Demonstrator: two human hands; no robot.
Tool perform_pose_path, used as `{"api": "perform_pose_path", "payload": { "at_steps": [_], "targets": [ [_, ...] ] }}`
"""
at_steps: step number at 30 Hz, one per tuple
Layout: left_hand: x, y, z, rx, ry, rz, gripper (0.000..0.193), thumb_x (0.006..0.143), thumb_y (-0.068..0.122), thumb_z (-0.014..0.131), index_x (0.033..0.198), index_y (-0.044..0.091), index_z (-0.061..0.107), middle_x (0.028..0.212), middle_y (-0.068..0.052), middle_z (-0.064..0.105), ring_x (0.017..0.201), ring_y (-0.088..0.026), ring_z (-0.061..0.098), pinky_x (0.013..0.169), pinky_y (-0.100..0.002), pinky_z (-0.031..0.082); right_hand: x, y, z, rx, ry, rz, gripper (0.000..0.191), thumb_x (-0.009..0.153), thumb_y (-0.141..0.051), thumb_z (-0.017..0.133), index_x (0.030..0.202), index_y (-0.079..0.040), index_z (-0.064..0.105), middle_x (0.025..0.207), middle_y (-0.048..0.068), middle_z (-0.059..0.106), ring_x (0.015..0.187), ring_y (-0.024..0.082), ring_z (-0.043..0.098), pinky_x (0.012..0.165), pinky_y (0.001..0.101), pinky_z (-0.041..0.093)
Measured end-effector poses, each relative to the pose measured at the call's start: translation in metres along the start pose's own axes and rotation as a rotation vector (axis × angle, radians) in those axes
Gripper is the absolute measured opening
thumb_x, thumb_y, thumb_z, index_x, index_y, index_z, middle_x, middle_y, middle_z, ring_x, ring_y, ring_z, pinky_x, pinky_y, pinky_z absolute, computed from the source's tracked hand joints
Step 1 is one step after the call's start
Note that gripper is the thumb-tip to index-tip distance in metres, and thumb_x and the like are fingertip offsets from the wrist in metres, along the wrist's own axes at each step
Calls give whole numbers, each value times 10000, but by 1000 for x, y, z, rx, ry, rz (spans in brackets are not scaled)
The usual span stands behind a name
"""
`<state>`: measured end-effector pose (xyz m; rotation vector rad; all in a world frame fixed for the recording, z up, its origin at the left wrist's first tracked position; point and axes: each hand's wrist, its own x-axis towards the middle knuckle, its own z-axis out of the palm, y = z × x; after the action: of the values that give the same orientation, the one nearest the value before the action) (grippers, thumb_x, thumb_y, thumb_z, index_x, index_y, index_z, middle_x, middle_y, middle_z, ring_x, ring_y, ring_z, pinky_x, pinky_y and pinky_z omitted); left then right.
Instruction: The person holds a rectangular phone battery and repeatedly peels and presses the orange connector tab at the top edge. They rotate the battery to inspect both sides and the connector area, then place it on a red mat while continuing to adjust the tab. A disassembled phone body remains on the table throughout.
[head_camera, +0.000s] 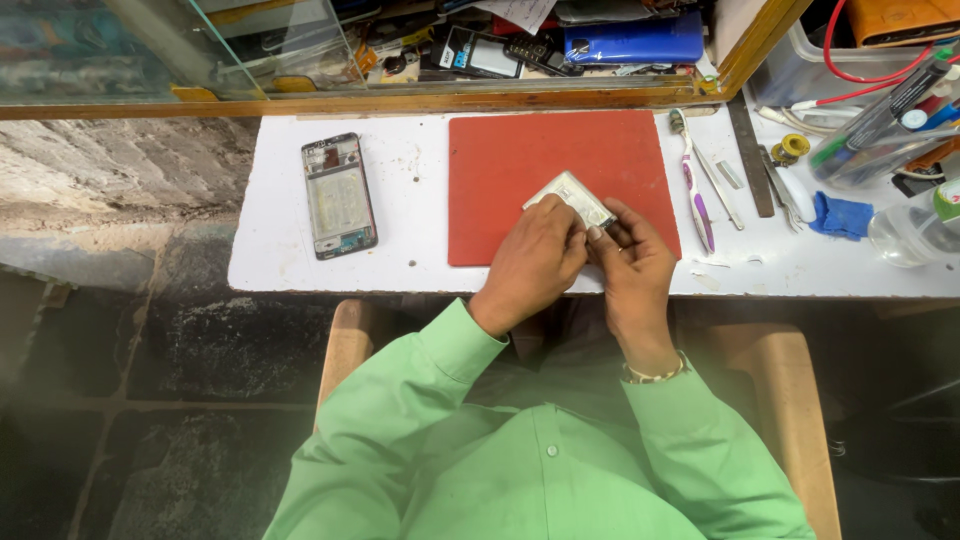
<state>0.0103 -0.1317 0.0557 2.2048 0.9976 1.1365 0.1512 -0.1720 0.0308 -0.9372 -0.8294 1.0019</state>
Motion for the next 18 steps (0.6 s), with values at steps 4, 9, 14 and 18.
{"api": "perform_pose_path", "payload": {
  "at_steps": [4,9,14,18],
  "targets": [
    [-2,-4,16,-35,34,-24,130,923,116,611,935,5,546,977,-169,558,949,-374,573,830,-471,479,5,7,-3,-21,15,21,407,984,87,590,1389,92,550,1177,152,695,1040,160,692,931,285,595],
    [-4,-8,25,-23,91,-31,130,928,92,616,934,-4,529,943,-166,546,910,-358,560,819,-465,474,5,7,-4,-12,-5,32,428,987,78,558,1415,82,533,1191,138,697,1050,149,692,925,281,593],
    [-2,-5,19,-57,99,-49,127,899,97,642,924,10,552,945,-157,578,903,-353,587,801,-460,488,6,5,-1,-40,24,47,423,990,75,559,1413,77,549,1147,143,702,998,157,697,887,290,605],
    [1,2,8,-80,28,-117,136,920,121,653,915,18,565,945,-152,602,877,-351,615,771,-457,504,6,7,-2,-49,26,35,409,990,71,559,1399,73,544,1149,131,709,1006,148,699,878,284,607]
  ]
}}
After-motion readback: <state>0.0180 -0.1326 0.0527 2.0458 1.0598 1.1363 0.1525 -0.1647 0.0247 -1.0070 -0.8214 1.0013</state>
